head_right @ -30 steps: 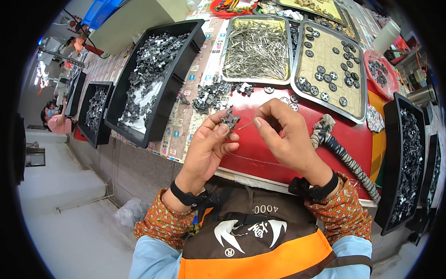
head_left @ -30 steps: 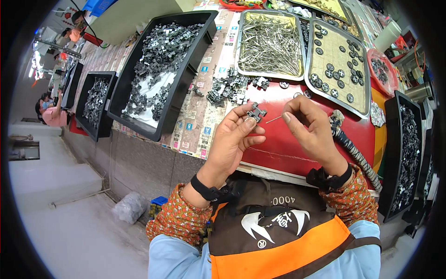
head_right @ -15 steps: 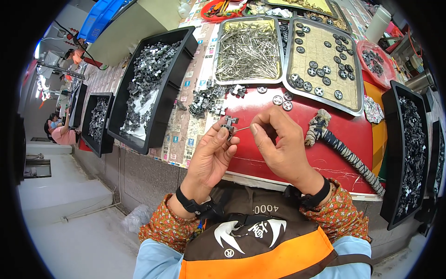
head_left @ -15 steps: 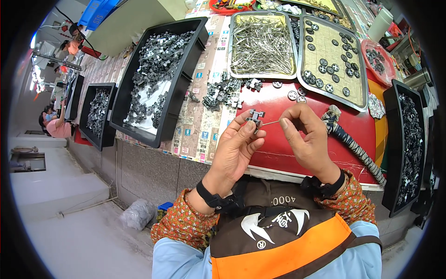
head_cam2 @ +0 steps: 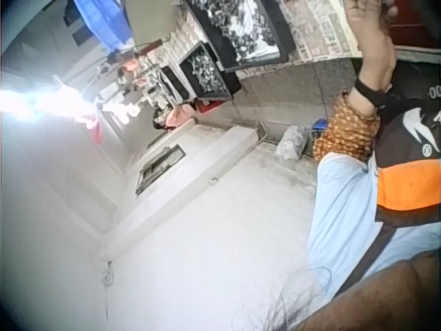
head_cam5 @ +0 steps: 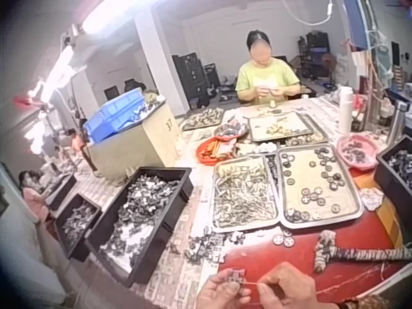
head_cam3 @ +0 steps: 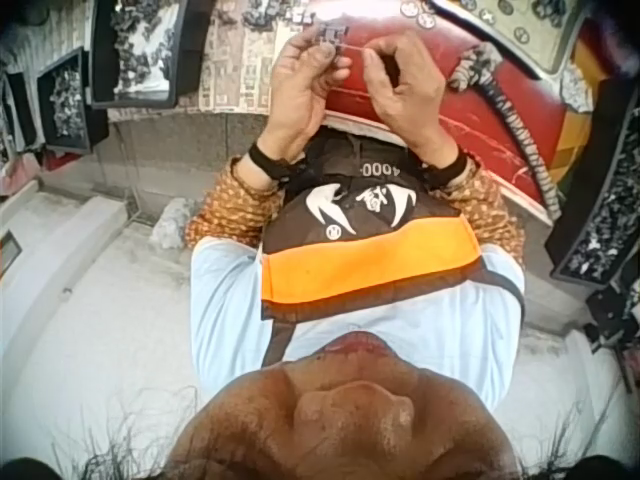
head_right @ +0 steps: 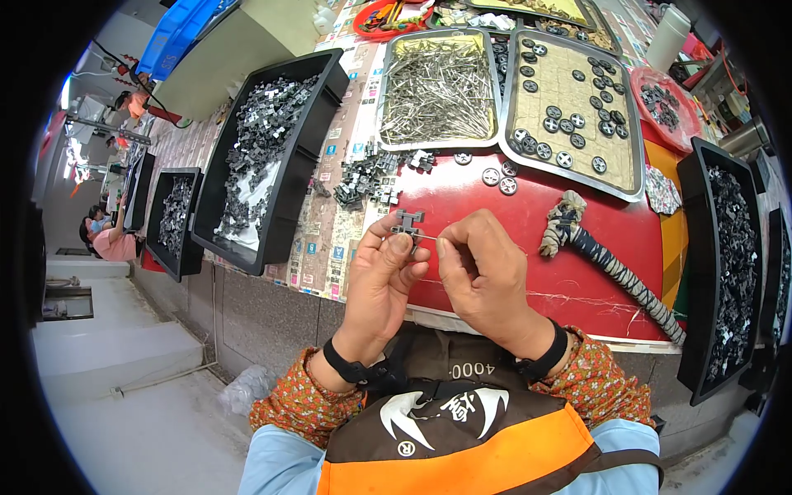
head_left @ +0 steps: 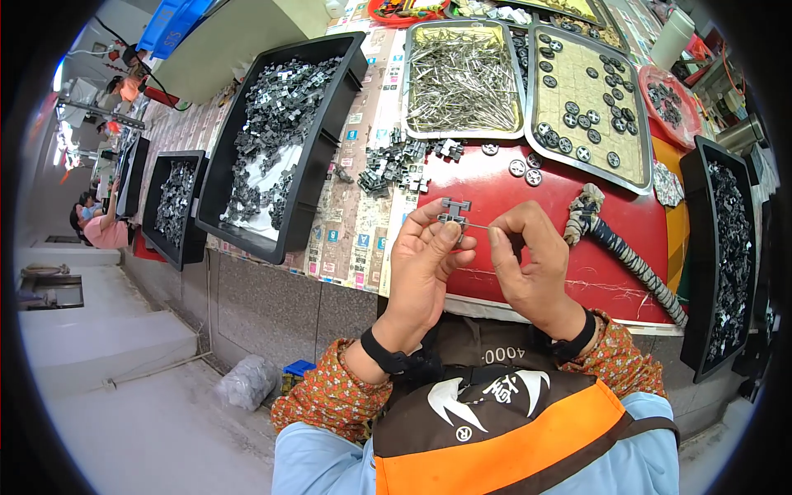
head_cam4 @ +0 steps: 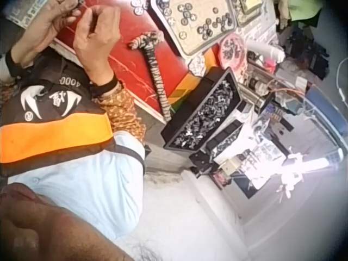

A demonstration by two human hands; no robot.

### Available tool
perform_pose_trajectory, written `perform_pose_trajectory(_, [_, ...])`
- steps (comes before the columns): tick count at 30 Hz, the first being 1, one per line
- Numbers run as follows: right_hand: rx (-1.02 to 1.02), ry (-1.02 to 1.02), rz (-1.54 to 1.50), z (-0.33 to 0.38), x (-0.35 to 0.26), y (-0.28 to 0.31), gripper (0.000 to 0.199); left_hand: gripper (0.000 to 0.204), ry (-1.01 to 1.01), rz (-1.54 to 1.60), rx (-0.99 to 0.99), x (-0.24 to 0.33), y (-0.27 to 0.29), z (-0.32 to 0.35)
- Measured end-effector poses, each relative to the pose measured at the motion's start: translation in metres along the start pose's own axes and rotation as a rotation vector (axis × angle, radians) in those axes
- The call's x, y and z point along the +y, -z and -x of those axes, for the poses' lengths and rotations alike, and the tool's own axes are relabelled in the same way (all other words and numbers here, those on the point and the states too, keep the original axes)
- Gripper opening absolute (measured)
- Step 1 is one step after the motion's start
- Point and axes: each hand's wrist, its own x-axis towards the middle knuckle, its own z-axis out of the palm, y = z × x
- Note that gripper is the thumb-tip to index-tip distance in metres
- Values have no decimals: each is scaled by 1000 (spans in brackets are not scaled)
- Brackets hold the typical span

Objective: The person is assembling small electronic or mechanical components using a hammer and pins.

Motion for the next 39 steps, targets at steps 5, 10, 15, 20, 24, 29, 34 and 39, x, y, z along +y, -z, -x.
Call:
perform_pose_trajectory(5, [-10,-585,-490,14,-3,-3,6,37,-220,-282,41,-7,1,5])
perform_pose_trajectory(10, [11,-611,-527,20,-9,-2,8,36,-310,-397,-4,-10,4,6])
perform_pose_trajectory(15, [16,-610,-521,27,-8,0,8,36,-321,-426,-49,-12,6,6])
perform_pose_trajectory(20, [-9,-630,-517,31,-8,5,9,36,-306,-404,-67,-15,7,8])
perform_pose_trajectory(24, [-40,-886,-733,24,-15,15,11,36,-378,-474,-101,-15,6,13])
perform_pose_trajectory(29, [-21,-832,-628,31,-18,19,9,35,-342,-479,-154,-17,6,10])
perform_pose_trajectory(34, [-21,-405,-266,35,-12,21,6,35,-240,-396,-171,-25,10,10])
perform_pose_trajectory(39, [-70,-76,-9,24,-9,28,10,36,-172,-332,-163,-26,13,10])
